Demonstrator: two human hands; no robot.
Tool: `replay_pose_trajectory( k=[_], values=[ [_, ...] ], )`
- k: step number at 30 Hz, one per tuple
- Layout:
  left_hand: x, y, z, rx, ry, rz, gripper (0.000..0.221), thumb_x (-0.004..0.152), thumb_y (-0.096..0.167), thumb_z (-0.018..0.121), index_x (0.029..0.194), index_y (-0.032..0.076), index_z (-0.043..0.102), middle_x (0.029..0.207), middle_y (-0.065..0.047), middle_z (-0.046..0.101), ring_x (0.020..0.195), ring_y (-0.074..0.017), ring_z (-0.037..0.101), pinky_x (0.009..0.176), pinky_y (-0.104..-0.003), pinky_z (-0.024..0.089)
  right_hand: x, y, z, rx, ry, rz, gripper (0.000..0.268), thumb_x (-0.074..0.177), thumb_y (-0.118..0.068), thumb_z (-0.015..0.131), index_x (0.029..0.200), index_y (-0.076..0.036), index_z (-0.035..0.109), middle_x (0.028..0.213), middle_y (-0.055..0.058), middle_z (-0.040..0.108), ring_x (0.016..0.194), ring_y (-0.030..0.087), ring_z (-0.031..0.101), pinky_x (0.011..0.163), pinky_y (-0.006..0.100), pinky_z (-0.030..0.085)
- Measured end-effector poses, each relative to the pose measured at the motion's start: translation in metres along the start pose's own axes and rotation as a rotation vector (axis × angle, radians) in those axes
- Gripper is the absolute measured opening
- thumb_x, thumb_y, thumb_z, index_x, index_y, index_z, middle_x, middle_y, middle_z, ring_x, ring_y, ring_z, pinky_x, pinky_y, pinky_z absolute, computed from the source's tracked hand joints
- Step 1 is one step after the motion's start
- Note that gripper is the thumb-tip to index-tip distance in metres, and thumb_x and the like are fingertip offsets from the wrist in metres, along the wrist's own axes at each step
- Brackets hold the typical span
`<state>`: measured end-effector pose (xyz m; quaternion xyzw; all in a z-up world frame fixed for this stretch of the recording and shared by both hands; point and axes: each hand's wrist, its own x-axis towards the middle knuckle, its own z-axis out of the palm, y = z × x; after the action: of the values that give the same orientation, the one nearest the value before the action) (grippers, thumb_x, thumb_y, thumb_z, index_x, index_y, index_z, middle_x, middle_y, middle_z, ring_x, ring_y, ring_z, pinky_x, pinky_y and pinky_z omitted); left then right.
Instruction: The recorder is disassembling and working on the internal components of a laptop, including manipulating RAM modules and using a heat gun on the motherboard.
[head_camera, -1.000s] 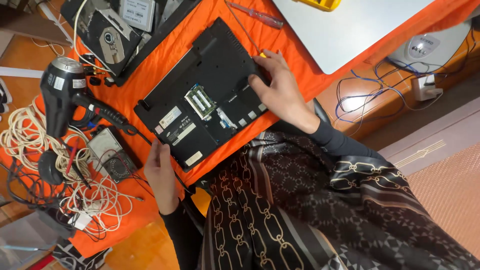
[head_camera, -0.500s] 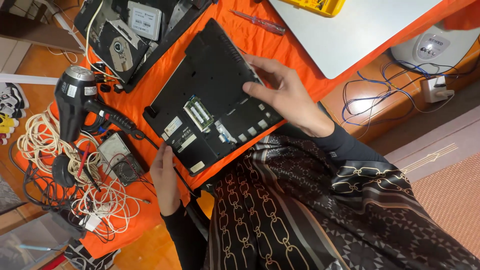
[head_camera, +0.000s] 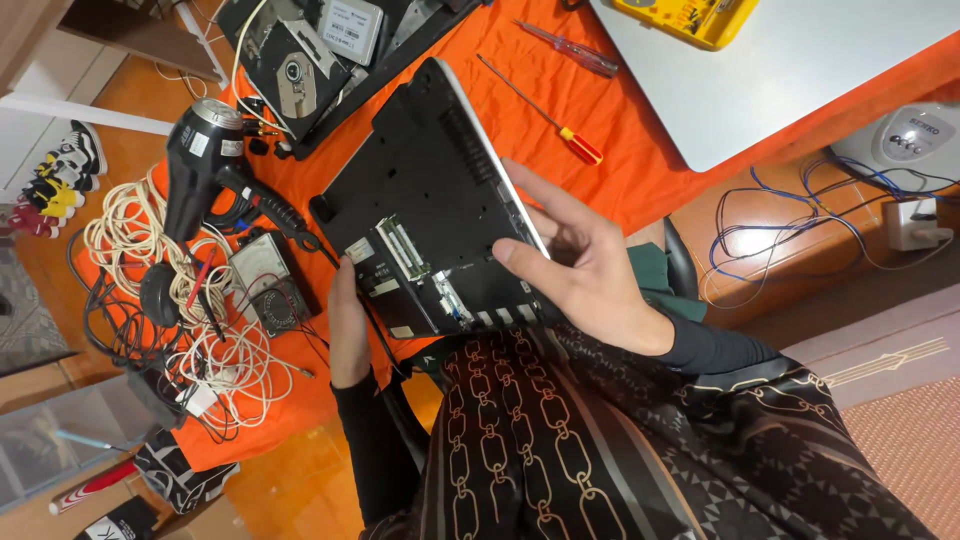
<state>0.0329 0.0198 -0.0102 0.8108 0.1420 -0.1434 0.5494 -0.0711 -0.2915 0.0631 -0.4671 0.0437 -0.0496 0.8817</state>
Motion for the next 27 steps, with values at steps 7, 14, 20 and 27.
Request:
replay_pose_trajectory(
  k=[7,14,20,27],
  values=[
    [-0.022,-0.003,-0.01,-0.399,0.047,0.161,0.05,0.11,0.04,0.042,0.14,0.002,0.055,0.135,-0.004,0.063,0.123,-0.0138,0.058,0.109,-0.031,0.042,0.0,0.027,-0.025,-0.069,-0.012,-0.034,0.061,0.102,-0.004,0.064,0.157,0.006,0.04,0.144,0.01,0.062,0.12,0.009,0.06,0.104,0.025,0.049],
    [-0.046,-0.014,-0.03,-0.297,0.142,0.2,0.052,0.11,0.039,0.048,0.14,-0.003,0.051,0.13,-0.009,0.063,0.114,-0.0152,0.061,0.098,-0.028,0.049,0.035,0.079,-0.051,-0.181,0.067,0.07,0.051,0.107,-0.02,0.058,0.149,0.008,0.049,0.13,0.005,0.066,0.115,0.007,0.06,0.102,0.023,0.048],
    [-0.03,-0.043,-0.018,-0.185,0.271,0.205,0.06,0.108,0.039,0.058,0.145,-0.004,0.039,0.14,-0.006,0.056,0.128,-0.0125,0.053,0.107,-0.027,0.039,0.056,0.083,-0.073,-0.35,0.043,0.18,0.045,0.106,-0.023,0.058,0.139,0.007,0.059,0.118,0.005,0.071,0.104,0.008,0.063,0.093,0.022,0.05],
    [-0.022,-0.029,0.001,-0.321,0.18,0.119,0.05,0.112,0.04,0.045,0.122,-0.007,0.058,0.109,-0.01,0.064,0.102,-0.0172,0.06,0.091,-0.03,0.049,0.071,0.062,-0.09,-0.797,0.011,0.048,0.037,0.108,-0.022,0.059,0.129,0.008,0.065,0.11,0.01,0.07,0.101,0.013,0.064,0.09,0.027,0.049]
  ],
)
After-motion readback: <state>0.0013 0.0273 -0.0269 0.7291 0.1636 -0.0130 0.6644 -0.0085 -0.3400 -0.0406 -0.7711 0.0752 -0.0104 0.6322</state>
